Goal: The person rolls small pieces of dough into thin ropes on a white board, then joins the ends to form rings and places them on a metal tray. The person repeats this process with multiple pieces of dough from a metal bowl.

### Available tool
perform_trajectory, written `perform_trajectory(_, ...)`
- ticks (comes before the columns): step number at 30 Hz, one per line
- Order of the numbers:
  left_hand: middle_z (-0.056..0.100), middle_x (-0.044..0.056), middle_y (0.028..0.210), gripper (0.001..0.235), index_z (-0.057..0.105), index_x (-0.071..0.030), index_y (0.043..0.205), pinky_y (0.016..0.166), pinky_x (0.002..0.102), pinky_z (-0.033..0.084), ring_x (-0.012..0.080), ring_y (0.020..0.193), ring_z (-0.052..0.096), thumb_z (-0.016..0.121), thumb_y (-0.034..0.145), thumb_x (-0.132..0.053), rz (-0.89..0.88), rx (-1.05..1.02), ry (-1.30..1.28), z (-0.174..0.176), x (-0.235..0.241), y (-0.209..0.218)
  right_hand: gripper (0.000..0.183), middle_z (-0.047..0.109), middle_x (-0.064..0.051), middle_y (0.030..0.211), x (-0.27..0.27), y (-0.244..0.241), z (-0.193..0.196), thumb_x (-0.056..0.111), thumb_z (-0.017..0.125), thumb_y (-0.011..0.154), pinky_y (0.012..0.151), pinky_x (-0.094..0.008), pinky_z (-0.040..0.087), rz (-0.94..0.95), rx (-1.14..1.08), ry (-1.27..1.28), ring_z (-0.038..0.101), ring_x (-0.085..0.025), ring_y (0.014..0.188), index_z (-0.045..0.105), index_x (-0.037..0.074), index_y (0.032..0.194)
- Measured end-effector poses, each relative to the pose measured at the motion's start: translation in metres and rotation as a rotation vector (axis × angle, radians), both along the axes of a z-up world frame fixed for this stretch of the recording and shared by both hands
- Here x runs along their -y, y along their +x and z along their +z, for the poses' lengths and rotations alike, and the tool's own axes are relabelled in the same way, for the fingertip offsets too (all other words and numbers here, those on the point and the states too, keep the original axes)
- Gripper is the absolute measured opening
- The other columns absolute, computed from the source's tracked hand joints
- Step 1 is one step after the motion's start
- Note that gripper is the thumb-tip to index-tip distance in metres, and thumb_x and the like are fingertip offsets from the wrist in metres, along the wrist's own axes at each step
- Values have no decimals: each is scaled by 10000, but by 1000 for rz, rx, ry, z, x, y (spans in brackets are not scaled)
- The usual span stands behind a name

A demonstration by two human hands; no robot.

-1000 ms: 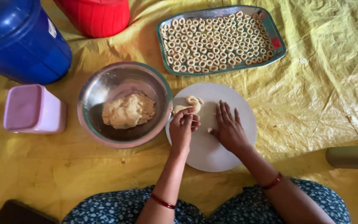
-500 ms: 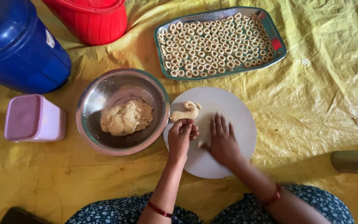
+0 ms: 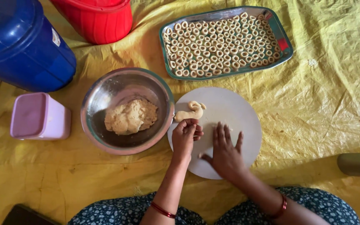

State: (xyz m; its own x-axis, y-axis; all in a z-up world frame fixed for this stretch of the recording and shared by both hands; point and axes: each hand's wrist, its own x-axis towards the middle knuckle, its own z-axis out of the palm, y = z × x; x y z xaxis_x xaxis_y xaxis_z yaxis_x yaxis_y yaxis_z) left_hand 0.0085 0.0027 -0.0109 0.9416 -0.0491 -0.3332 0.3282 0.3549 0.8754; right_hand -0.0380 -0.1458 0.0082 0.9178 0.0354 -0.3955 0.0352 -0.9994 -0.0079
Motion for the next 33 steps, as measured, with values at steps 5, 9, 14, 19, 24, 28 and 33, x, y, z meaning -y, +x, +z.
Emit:
perform_trajectory(5,721,49,844,133,685,-35,1037,634,256,548,117,711,692,557,1001,-49,3,-5,18,-3,2,0,1063,59,-179,1698,3,15,9,701,499,900,1101,-795,-29,20,233,60,18,-371,1568,100,6,1599)
perform_trajectory(9,719,51,841,130,686,-30,1035,624,260,536,115,702,675,562,1013,-62,-9,-9,22,-1,2,-1,991,32,-220,1683,18,19,6,697,502,909,1078,-800,-27,61,248,103,-1,-423,1548,127,111,1613)
perform_trajectory(14,721,49,849,131,682,-26,1035,634,258,546,119,709,683,558,1008,-57,6,-8,-19,-1,2,-2,1054,21,-228,1668,23,9,-8,722,518,880,1104,-780,-19,42,187,123,13,-400,1545,117,70,1604)
perform_trajectory(19,727,51,857,137,685,-35,1042,640,260,552,121,724,693,556,1002,-54,-5,-7,-4,-2,3,-2,1061,103,-243,1686,20,21,-7,687,502,891,1179,-671,31,130,357,118,82,-376,1570,151,-33,1587)
perform_trajectory(24,725,47,856,131,681,-35,1036,640,265,555,126,723,697,556,1005,-60,5,-22,-26,0,0,-2,1121,76,-227,1669,2,0,2,753,504,896,1226,-607,-26,17,63,12,54,-325,1561,105,-40,1582)
perform_trajectory(28,724,51,857,133,684,-32,1038,646,264,558,126,722,693,557,1001,-49,0,-16,-14,-1,1,-1,1054,91,-191,1688,7,12,3,704,512,885,1190,-664,-42,24,213,4,60,-310,1568,151,13,1594)
perform_trajectory(33,724,50,852,136,686,-36,1038,639,266,557,124,719,693,557,1000,-52,-6,-30,-4,1,1,-1,1024,31,-243,1701,21,21,0,717,498,880,1089,-783,-59,38,305,32,-7,-404,1555,177,87,1621)
